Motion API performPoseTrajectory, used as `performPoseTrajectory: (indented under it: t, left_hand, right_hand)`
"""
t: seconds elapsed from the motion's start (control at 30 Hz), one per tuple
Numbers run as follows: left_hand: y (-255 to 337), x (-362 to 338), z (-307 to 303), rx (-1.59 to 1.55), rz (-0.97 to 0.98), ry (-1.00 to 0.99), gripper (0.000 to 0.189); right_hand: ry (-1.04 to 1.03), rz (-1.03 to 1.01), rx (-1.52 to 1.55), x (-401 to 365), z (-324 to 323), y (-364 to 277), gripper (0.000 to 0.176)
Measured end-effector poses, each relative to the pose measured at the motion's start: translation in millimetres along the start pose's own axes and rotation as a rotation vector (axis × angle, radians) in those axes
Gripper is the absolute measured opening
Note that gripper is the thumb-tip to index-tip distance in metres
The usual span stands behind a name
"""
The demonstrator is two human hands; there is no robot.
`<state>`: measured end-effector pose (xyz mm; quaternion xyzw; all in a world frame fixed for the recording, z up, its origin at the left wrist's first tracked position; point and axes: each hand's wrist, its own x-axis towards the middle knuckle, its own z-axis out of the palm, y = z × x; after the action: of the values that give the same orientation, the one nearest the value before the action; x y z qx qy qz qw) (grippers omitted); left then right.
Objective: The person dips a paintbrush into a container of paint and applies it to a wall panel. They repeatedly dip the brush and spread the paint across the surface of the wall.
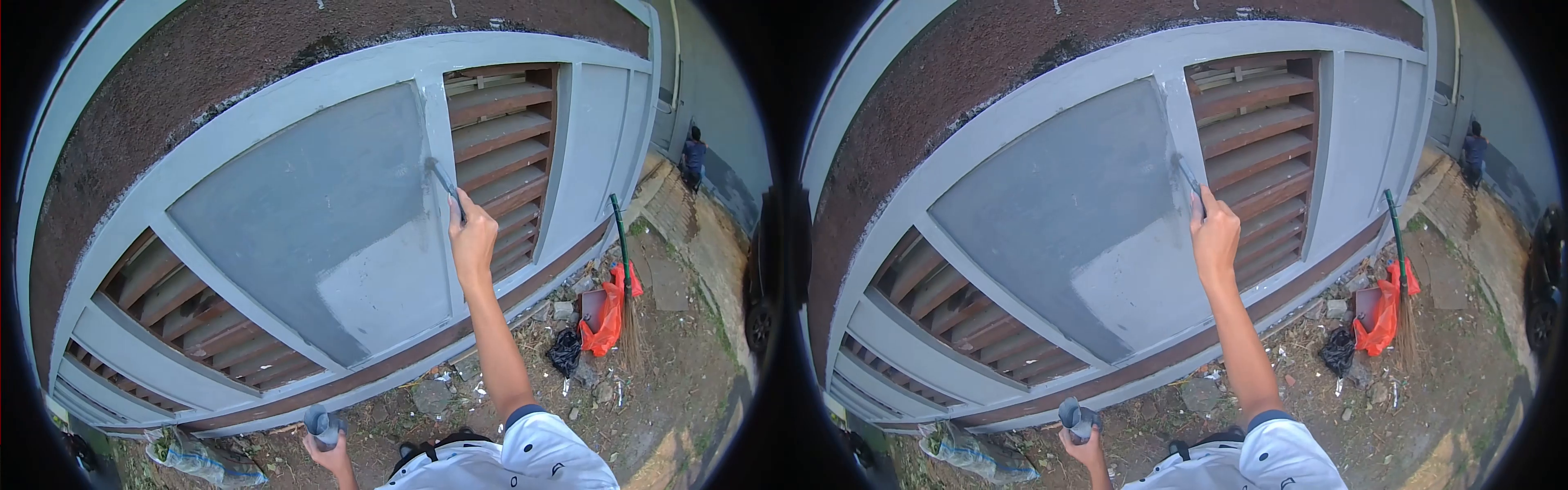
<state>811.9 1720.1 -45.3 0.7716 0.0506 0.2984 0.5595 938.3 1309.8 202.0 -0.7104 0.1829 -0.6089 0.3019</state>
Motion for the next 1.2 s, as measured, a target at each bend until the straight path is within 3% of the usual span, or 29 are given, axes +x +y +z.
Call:
performPoseTrajectory:
  t: [0.2, 0.3, 0.4, 0.47, 0.6, 0.77, 0.9, 1.0, 1.03, 1.1, 1.2]
  left_hand:
    - [13.6, -28.0, -8.0, -0.039, -0.024, 0.083, 0.052]
    - [14.3, -35.5, -5.2, 0.065, -0.005, 0.071, 0.052]
    - [8.0, -38.8, 4.3, 0.088, -0.015, 0.015, 0.056]
    - [2.6, -35.3, 11.9, 0.119, 0.079, 0.014, 0.055]
    - [23.6, -44.3, 33.0, -0.006, -0.012, -0.032, 0.054]
    - [30.6, -46.8, 44.8, 0.021, 0.057, -0.078, 0.053]
    - [30.2, -52.8, 45.1, 0.029, 0.021, -0.084, 0.053]
    - [35.7, -53.2, 47.9, -0.038, 0.016, -0.092, 0.053]
    - [35.2, -52.2, 49.7, -0.041, 0.016, -0.095, 0.053]
    - [33.6, -53.7, 48.6, -0.017, 0.027, -0.101, 0.054]
    - [12.2, -56.2, 46.4, -0.091, -0.010, -0.097, 0.053]
  right_hand:
    - [-0.129, -0.069, -0.050, -16.1, 30.7, -27.3, 0.028]
    - [-0.323, -0.001, -0.179, -46.5, 36.1, -44.0, 0.028]
    - [-0.442, -0.041, -0.039, -64.7, 29.1, -39.9, 0.027]
    - [-0.562, -0.059, 0.258, -64.0, 25.6, -32.6, 0.027]
    - [-0.499, -0.010, 0.269, -14.9, 11.1, -38.3, 0.023]
    - [-0.375, -0.181, -0.069, 30.0, 4.6, -12.7, 0.022]
    - [-0.289, -0.202, -0.158, 48.4, -6.5, 2.8, 0.022]
    - [-0.269, -0.402, -0.166, 35.8, -4.8, 9.2, 0.034]
    - [-0.267, -0.403, -0.170, 28.7, -0.5, 14.6, 0.034]
    - [-0.330, -0.409, -0.290, 5.3, 11.0, 31.2, 0.051]
    - [-0.432, -0.398, -0.335, -43.7, 16.7, 61.9, 0.056]
